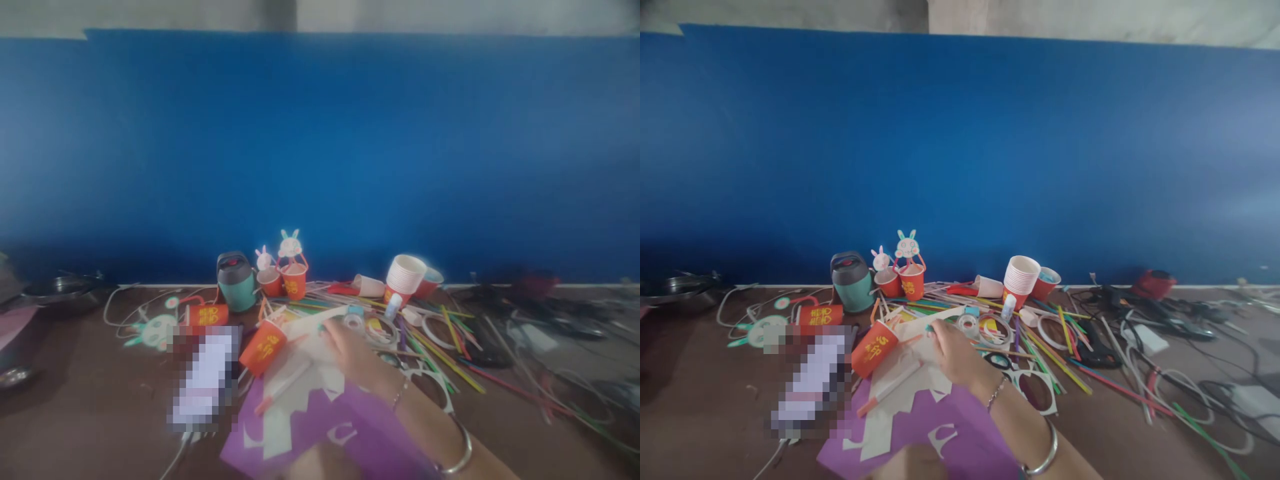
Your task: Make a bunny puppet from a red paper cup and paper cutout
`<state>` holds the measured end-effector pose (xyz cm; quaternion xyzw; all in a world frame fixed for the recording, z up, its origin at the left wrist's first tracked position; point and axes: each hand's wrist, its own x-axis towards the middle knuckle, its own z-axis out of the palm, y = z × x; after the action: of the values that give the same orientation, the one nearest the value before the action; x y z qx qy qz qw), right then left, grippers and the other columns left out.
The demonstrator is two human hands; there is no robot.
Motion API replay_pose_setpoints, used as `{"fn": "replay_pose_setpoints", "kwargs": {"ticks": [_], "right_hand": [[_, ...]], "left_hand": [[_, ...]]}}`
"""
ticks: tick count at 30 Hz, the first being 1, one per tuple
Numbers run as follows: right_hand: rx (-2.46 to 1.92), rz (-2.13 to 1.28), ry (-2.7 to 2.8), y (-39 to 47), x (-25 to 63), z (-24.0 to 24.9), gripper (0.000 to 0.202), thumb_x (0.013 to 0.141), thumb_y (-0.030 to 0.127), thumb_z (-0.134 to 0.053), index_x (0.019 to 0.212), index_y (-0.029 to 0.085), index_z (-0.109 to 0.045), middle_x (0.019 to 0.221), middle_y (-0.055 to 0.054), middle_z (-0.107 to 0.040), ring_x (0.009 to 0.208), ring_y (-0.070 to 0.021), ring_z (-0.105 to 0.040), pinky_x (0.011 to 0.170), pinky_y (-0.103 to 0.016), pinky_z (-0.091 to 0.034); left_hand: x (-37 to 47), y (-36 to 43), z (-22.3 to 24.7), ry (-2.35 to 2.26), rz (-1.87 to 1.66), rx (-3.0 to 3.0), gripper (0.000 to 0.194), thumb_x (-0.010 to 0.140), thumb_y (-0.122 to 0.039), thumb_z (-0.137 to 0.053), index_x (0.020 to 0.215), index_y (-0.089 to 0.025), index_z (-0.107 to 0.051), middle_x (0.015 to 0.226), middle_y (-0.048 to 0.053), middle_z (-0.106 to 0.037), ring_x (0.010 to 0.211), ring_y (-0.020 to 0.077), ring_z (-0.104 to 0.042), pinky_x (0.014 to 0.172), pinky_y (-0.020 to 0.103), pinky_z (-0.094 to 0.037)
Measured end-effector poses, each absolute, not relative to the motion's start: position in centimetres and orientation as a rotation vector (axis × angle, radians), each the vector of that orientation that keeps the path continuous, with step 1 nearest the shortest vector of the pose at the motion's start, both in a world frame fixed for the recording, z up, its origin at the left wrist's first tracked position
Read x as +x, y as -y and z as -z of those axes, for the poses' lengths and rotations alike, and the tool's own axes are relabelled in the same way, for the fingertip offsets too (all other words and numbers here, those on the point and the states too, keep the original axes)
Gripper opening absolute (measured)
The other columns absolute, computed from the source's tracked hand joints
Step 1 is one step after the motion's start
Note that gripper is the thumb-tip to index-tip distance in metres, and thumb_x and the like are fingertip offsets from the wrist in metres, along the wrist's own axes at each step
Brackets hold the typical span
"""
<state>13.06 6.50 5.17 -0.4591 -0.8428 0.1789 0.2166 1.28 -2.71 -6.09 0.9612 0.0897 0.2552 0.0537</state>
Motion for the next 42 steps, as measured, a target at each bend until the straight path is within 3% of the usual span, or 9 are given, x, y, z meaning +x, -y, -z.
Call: {"fn": "replay_pose_setpoints", "kwargs": {"ticks": [8, 15, 18, 22, 25, 28, 32, 36, 42], "right_hand": [[-1.390, -0.389, 2.519, -6.0, 11.8, -3.3, 0.025, 0.096, 0.026, -0.038, 0.109, 0.020, -0.058, 0.079, -0.006, -0.071, 0.074, -0.0205, -0.065, 0.059, -0.026, -0.034], [-1.581, -0.262, 2.563, -7.3, 11.1, -3.9, 0.036, 0.092, 0.034, -0.046, 0.121, 0.014, -0.052, 0.091, -0.014, -0.072, 0.082, -0.0261, -0.068, 0.062, -0.029, -0.040], [-1.624, -0.327, 2.467, -7.5, 11.8, -4.1, 0.049, 0.090, 0.026, -0.043, 0.136, 0.008, -0.038, 0.093, -0.016, -0.071, 0.083, -0.0262, -0.066, 0.066, -0.031, -0.042], [-1.492, -0.549, 2.268, -7.3, 13.6, -4.3, 0.062, 0.084, 0.011, -0.037, 0.145, 0.010, -0.026, 0.091, -0.011, -0.068, 0.079, -0.0210, -0.062, 0.072, -0.031, -0.043], [-1.320, -0.802, 2.004, -7.2, 14.8, -4.2, 0.053, 0.083, 0.015, -0.035, 0.135, 0.017, -0.046, 0.085, -0.006, -0.063, 0.072, -0.0178, -0.057, 0.069, -0.031, -0.044], [-1.200, -1.188, 1.473, -7.2, 15.5, -3.9, 0.031, 0.077, 0.021, -0.042, 0.096, 0.015, -0.065, 0.074, -0.004, -0.059, 0.063, -0.0157, -0.055, 0.059, -0.029, -0.044], [-1.012, -1.501, 0.960, -6.7, 15.9, -3.5, 0.023, 0.066, 0.022, -0.047, 0.082, 0.017, -0.063, 0.070, -0.005, -0.062, 0.067, -0.0178, -0.061, 0.064, -0.031, -0.050], [-0.937, -1.720, 0.888, -4.9, 15.3, -2.5, 0.029, 0.056, 0.015, -0.052, 0.084, 0.020, -0.057, 0.077, -0.004, -0.065, 0.080, -0.0206, -0.065, 0.073, -0.034, -0.051], [-1.129, -1.369, 1.476, -2.5, 13.1, -1.6, 0.018, 0.072, 0.024, -0.058, 0.080, 0.023, -0.041, 0.077, 0.000, -0.059, 0.072, -0.0171, -0.059, 0.067, -0.031, -0.050]], "left_hand": [[0.9, 2.8, 8.7, -0.365, -0.850, 2.940, 0.044, 0.100, -0.029, -0.026, 0.066, -0.022, -0.054, 0.039, -0.005, -0.039, 0.035, 0.0111, -0.029, 0.042, 0.024, -0.034], [0.9, 2.8, 4.7, -0.631, -0.991, 2.927, 0.029, 0.092, -0.025, -0.037, 0.072, -0.021, -0.058, 0.047, 0.000, -0.047, 0.041, 0.0151, -0.037, 0.041, 0.030, -0.032], [0.3, 2.5, 1.6, -1.202, -0.768, 2.778, 0.012, 0.084, -0.020, -0.046, 0.082, -0.019, -0.058, 0.073, 0.006, -0.060, 0.065, 0.0201, -0.056, 0.054, 0.030, -0.043], [-0.9, 1.8, 0.9, -1.610, -0.320, 2.697, 0.014, 0.080, -0.012, -0.050, 0.076, -0.015, -0.062, 0.077, 0.009, -0.061, 0.077, 0.0243, -0.056, 0.069, 0.035, -0.047], [-1.1, 1.5, 2.4, -1.621, -0.262, 2.701, 0.018, 0.080, -0.011, -0.051, 0.086, -0.013, -0.067, 0.084, 0.012, -0.065, 0.082, 0.0273, -0.057, 0.075, 0.039, -0.046], [-0.7, 1.4, 3.4, -1.614, -0.346, 2.675, 0.030, 0.081, -0.014, -0.052, 0.108, -0.010, -0.065, 0.107, 0.016, -0.065, 0.094, 0.0307, -0.057, 0.082, 0.043, -0.046], [-0.9, 1.5, 3.0, -1.553, -0.457, 2.676, 0.044, 0.079, -0.018, -0.053, 0.122, -0.010, -0.058, 0.124, 0.016, -0.060, 0.110, 0.0335, -0.053, 0.092, 0.044, -0.044], [-3.0, 1.8, 1.9, -1.510, -0.368, 2.729, 0.047, 0.082, -0.008, -0.045, 0.128, -0.017, -0.053, 0.129, 0.010, -0.059, 0.123, 0.0255, -0.046, 0.104, 0.042, -0.035], [-7.0, 1.5, 0.9, -1.313, -0.366, 2.879, 0.041, 0.088, -0.009, -0.044, 0.124, -0.023, -0.055, 0.130, 0.005, -0.059, 0.129, 0.0231, -0.041, 0.113, 0.046, -0.021]]}}
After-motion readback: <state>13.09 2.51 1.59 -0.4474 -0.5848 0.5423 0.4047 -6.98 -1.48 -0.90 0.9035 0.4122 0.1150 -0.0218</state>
